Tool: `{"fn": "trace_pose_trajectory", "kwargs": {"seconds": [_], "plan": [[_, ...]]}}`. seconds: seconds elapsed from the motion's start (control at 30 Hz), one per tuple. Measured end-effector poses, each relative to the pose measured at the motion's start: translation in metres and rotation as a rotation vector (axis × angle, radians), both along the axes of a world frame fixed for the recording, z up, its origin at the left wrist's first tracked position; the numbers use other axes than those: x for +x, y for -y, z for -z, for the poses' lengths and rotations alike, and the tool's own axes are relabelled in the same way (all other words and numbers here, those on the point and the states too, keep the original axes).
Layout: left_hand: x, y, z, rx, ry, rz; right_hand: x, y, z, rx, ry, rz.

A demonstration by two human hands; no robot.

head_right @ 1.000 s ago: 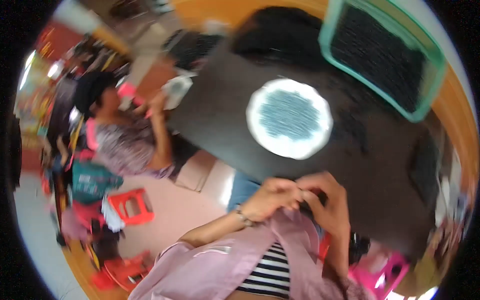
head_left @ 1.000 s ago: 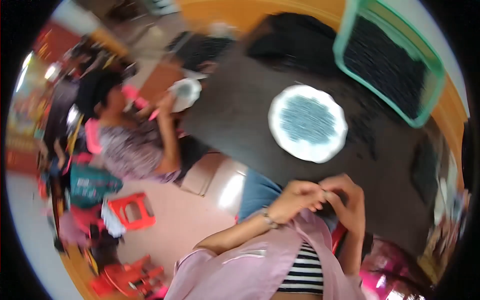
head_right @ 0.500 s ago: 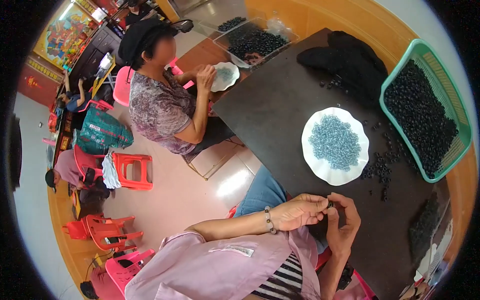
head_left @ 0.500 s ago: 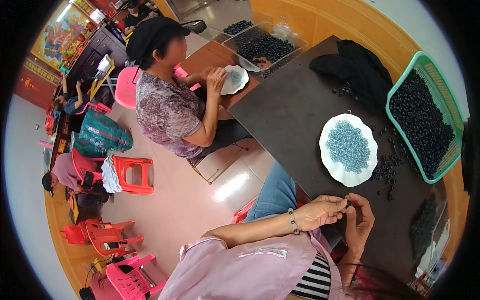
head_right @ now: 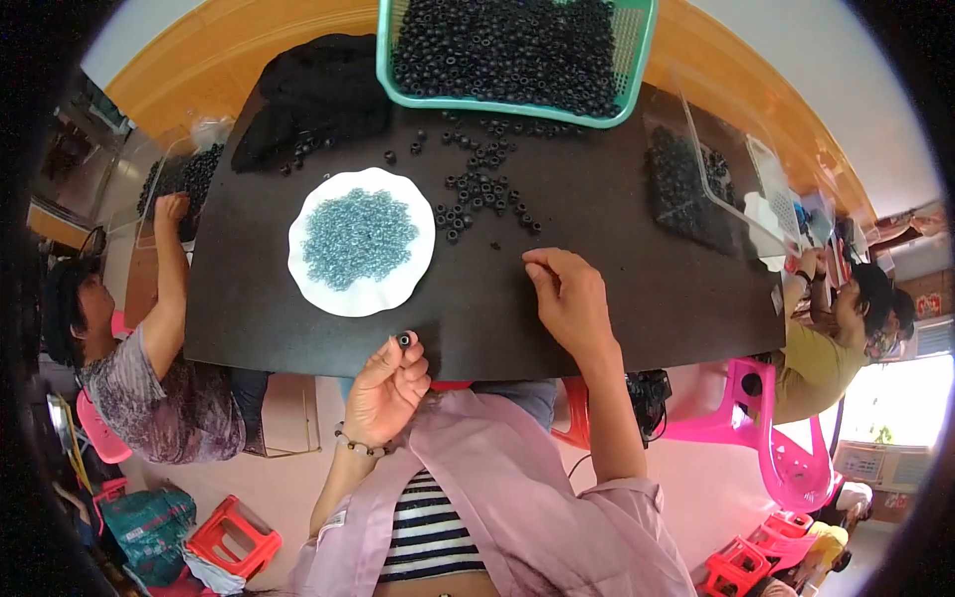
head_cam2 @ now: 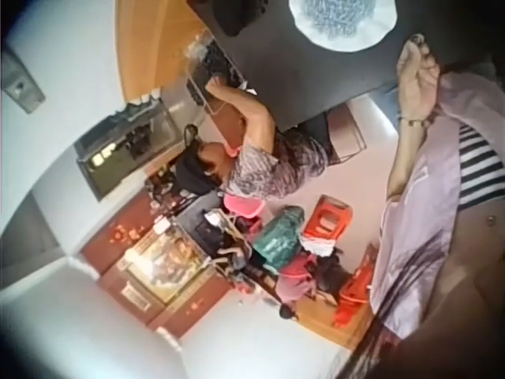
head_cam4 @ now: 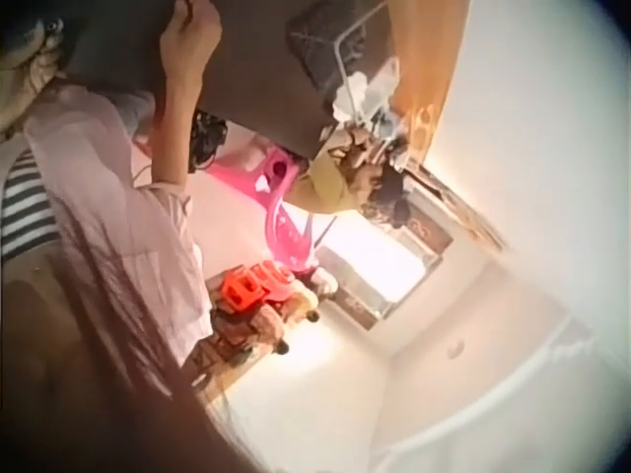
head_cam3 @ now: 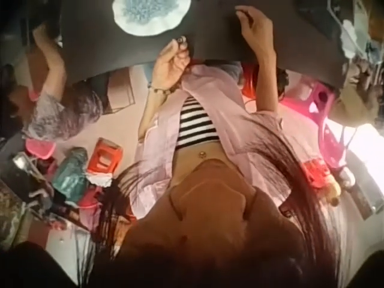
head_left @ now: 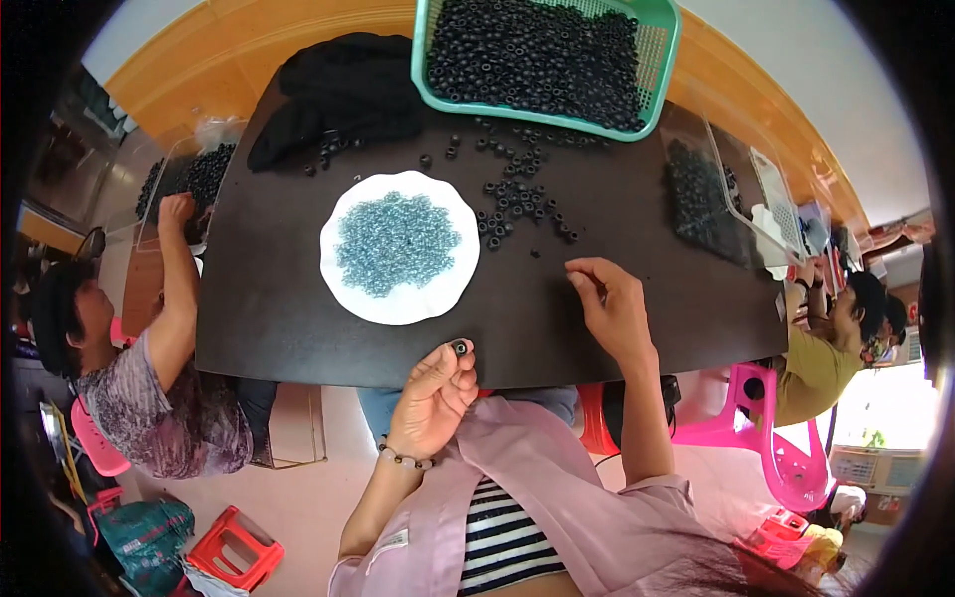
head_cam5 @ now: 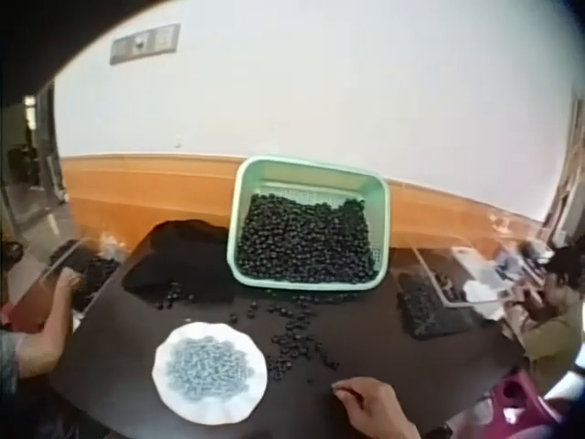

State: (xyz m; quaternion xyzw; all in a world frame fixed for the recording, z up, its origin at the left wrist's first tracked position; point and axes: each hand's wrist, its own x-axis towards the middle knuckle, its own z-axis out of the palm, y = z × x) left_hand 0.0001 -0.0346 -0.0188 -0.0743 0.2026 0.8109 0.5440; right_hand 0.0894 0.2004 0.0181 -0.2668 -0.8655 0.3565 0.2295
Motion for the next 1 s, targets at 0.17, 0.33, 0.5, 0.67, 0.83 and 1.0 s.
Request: {"fn": "trace_pose_trajectory", "kwargs": {"seconds": [0.17, 0.33, 0.5, 0.67, 0.83, 1.0], "plan": [[0.000, -0.005, -0.002, -0.044, 0.004, -0.008, -0.014, -0.011, 0.008, 0.145, 0.036, -0.057], [0.001, -0.004, -0.002, -0.039, -0.016, -0.031, -0.039, -0.012, 0.016, 0.251, 0.039, -0.117], [0.001, -0.003, -0.001, -0.035, -0.005, -0.034, -0.049, -0.014, 0.016, 0.375, 0.132, -0.123], [0.000, -0.003, -0.002, -0.033, -0.006, -0.034, -0.045, -0.012, 0.005, 0.126, 0.159, -0.125], [-0.002, -0.004, -0.001, -0.057, -0.015, -0.021, -0.033, 0.003, -0.002, -0.388, 0.017, -0.251], [-0.002, -0.004, -0.002, -0.081, -0.039, -0.021, -0.021, 0.019, -0.010, -0.733, -0.007, -0.319]]}}
